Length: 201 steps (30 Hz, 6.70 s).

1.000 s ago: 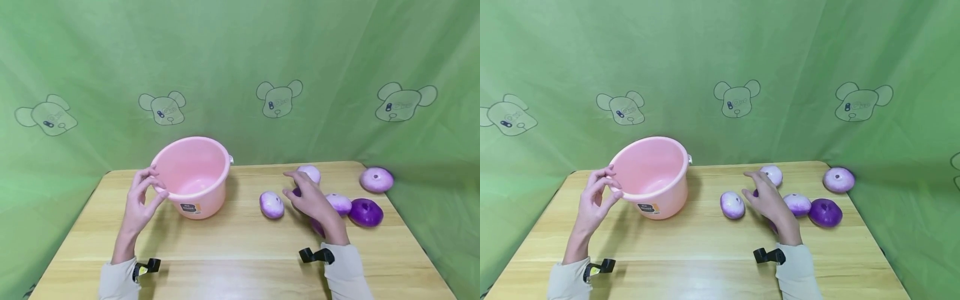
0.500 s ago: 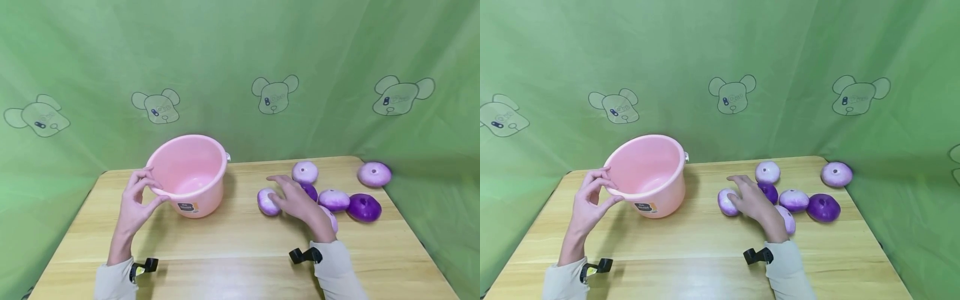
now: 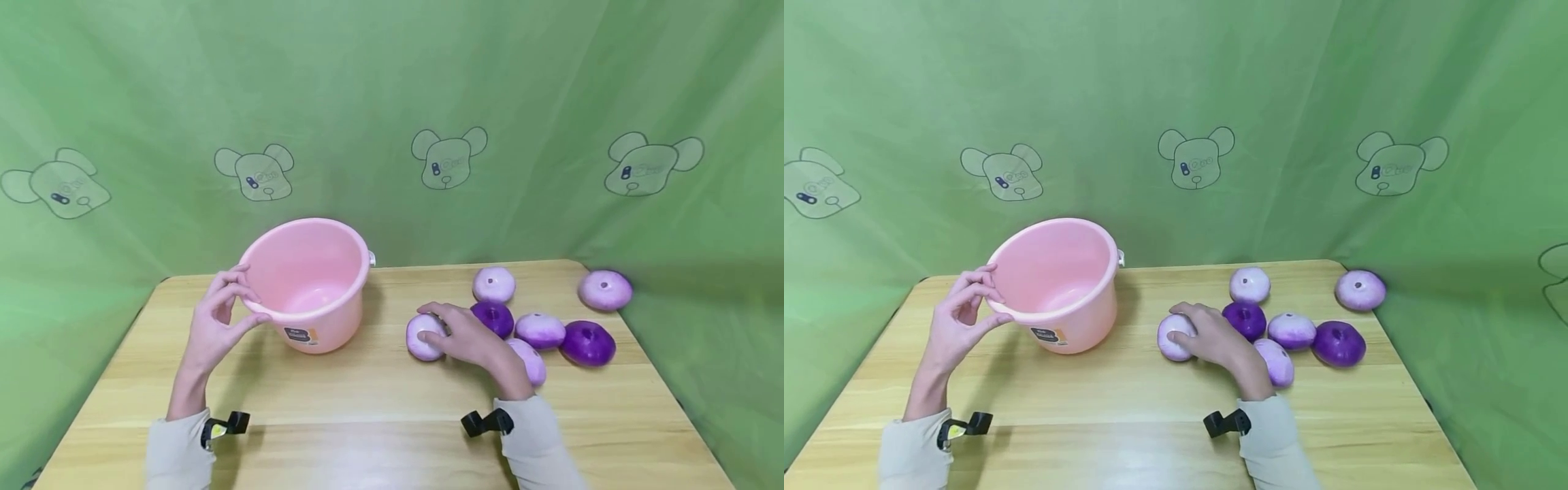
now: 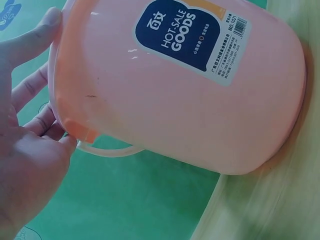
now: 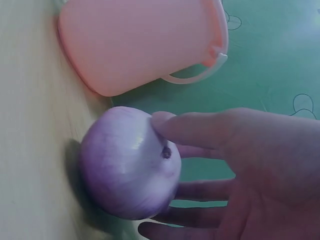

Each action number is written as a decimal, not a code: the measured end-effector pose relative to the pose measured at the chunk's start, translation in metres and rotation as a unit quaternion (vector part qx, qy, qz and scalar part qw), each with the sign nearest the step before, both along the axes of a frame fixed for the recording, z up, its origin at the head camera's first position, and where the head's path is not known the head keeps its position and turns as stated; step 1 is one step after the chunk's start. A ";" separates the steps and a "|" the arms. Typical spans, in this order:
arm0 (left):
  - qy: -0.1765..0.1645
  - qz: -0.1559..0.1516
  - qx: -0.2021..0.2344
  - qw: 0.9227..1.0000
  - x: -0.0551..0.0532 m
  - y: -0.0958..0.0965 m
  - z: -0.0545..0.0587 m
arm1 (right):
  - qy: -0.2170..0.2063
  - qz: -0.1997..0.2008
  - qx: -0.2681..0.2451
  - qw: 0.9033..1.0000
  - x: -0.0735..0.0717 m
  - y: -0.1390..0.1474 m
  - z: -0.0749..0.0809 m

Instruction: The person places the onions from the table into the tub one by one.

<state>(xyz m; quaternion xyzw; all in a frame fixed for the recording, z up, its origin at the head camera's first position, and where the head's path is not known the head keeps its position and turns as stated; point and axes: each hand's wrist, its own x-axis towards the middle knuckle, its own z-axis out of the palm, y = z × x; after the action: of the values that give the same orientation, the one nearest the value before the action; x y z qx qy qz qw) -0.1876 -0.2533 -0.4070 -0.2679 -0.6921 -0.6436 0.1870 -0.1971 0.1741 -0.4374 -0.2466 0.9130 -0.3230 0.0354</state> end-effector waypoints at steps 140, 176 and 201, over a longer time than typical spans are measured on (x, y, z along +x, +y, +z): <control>-0.023 0.045 -0.076 0.996 -0.010 0.007 0.005 | 0.087 -0.095 -0.008 0.992 0.005 0.002 0.007; -0.019 0.052 -0.058 0.997 -0.016 0.008 0.008 | 0.154 -0.045 -0.078 0.984 0.003 -0.008 0.068; -0.036 0.042 -0.041 0.998 -0.008 0.006 0.010 | 0.182 -0.013 -0.104 0.978 0.009 -0.032 0.102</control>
<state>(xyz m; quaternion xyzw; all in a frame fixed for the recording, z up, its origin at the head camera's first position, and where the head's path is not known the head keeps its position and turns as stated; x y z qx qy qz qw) -0.1954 -0.2471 -0.3973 -0.2232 -0.7346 -0.6157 0.1777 -0.1878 0.1422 -0.3351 -0.2922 0.8685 -0.3662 -0.1616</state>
